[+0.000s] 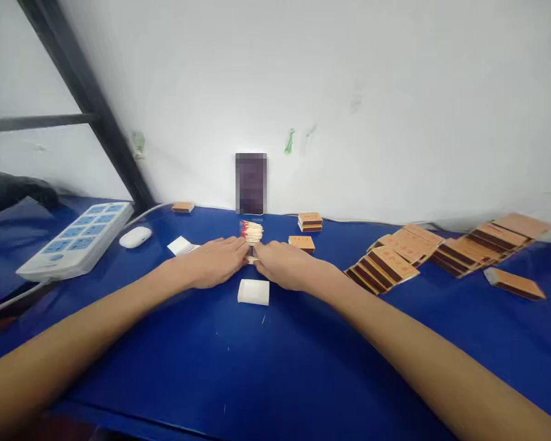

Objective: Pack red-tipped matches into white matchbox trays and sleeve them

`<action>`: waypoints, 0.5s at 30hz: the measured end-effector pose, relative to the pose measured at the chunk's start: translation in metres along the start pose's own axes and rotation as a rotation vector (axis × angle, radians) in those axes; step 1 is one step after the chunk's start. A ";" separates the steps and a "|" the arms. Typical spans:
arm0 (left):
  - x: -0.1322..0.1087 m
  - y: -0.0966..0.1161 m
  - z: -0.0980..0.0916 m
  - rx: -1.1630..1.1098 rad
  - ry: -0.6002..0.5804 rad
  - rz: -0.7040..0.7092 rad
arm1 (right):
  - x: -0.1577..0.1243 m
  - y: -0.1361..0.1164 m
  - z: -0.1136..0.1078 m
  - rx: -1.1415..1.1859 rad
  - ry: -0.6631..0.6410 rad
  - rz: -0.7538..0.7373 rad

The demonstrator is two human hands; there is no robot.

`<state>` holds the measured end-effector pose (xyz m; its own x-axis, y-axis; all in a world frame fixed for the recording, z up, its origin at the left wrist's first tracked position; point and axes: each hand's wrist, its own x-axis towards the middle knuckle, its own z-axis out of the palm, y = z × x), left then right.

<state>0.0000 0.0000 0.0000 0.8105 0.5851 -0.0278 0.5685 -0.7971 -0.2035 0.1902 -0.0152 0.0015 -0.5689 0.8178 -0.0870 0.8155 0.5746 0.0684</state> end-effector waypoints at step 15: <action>-0.010 -0.001 -0.011 -0.120 0.024 0.033 | -0.011 -0.004 -0.018 0.054 0.025 -0.061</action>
<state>-0.0074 -0.0070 0.0113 0.8316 0.5553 -0.0088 0.5527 -0.8291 -0.0844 0.1915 -0.0260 0.0200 -0.6197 0.7821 -0.0649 0.7833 0.6215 0.0104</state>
